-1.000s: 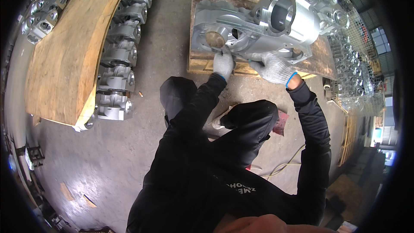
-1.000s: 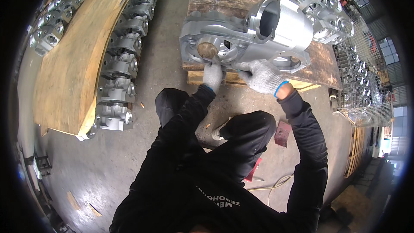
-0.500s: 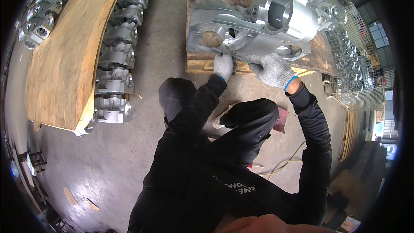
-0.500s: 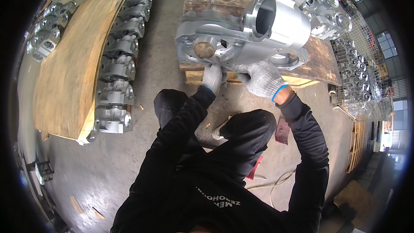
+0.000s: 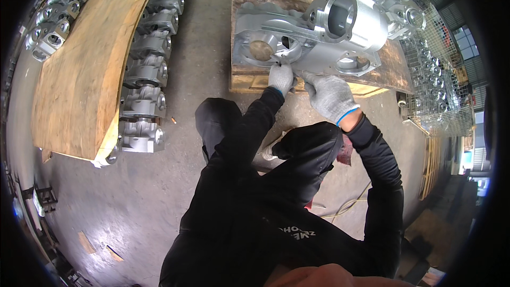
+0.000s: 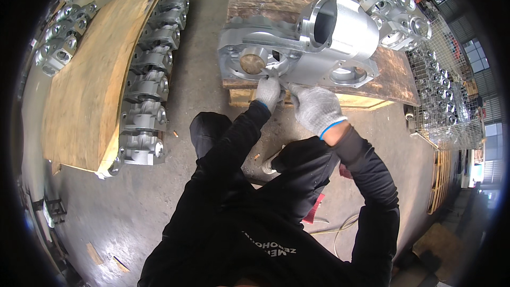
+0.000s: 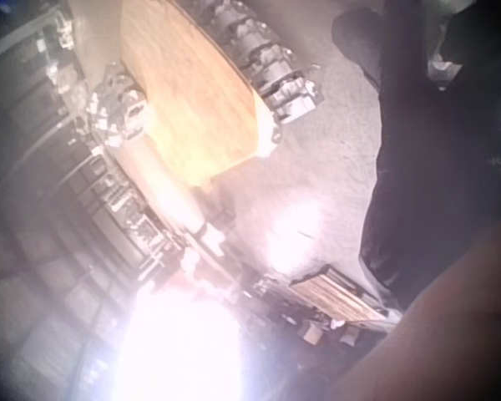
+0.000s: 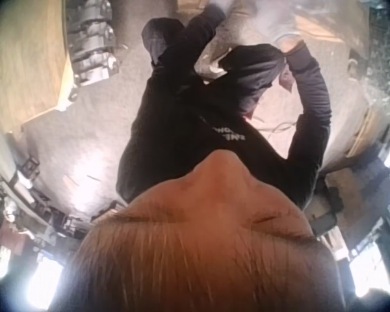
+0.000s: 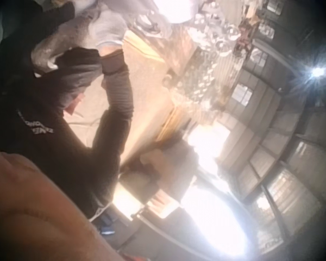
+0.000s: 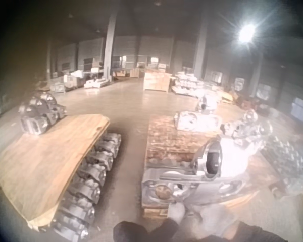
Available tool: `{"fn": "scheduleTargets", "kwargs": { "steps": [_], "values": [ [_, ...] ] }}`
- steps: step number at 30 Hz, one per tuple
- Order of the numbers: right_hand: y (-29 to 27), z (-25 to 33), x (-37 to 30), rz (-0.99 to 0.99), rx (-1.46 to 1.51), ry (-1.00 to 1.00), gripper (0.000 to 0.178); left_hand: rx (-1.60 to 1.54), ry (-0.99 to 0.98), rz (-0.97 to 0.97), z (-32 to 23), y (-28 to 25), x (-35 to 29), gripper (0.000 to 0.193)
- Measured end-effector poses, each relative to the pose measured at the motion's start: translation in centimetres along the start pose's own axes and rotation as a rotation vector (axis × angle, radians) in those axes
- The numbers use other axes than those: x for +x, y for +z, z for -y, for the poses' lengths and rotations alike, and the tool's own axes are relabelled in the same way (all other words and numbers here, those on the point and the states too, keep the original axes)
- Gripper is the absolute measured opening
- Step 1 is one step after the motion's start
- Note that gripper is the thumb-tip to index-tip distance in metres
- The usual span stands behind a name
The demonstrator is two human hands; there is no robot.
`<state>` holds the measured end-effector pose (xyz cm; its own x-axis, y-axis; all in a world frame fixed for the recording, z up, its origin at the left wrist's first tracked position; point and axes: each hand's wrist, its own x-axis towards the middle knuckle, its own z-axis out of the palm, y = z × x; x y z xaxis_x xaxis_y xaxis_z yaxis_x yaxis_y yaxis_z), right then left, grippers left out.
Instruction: The person uses a deburring tool to scrape and smooth the edges of a large metal casting on a wooden workbench. They repeatedly reposition the part to access different edges and surfaces, then place the finished piece aside and pick up another similar casting to continue the process.
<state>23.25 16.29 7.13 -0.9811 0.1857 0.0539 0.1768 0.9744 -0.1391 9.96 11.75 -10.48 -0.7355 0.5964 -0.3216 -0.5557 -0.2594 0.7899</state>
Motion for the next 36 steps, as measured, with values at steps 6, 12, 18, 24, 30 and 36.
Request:
{"fn": "scheduleTargets", "kwargs": {
  "steps": [6,12,18,24,30,36],
  "values": [
    [1.4,0.0,-0.5,-0.053,0.252,-0.034,0.029,0.124,-0.076,-0.015,-0.2,-2.9,-0.2,0.048],
    [0.2,-1.3,-0.5,-0.157,-0.088,-0.095,0.028,-0.03,-0.088,0.026,-2.3,0.5,-2.8,0.054],
    [-0.4,-1.3,0.2,-0.14,-0.038,-0.191,0.027,0.021,-0.034,-0.074,-3.4,-1.0,-3.0,0.058],
    [-0.2,-2.4,-0.1,-0.093,-0.109,-0.115,0.028,-0.036,-0.074,-0.019,-0.7,-0.6,-1.6,0.053],
    [3.9,-2.7,-0.5,-0.177,0.21,-0.074,0.033,2.068,0.989,0.325,-3.5,-8.1,1.3,0.015],
    [6.1,-2.9,-5.2,-0.189,0.373,0.143,0.049,0.925,0.98,-0.009,-14.4,0.4,-8.5,0.03]
  ]
}}
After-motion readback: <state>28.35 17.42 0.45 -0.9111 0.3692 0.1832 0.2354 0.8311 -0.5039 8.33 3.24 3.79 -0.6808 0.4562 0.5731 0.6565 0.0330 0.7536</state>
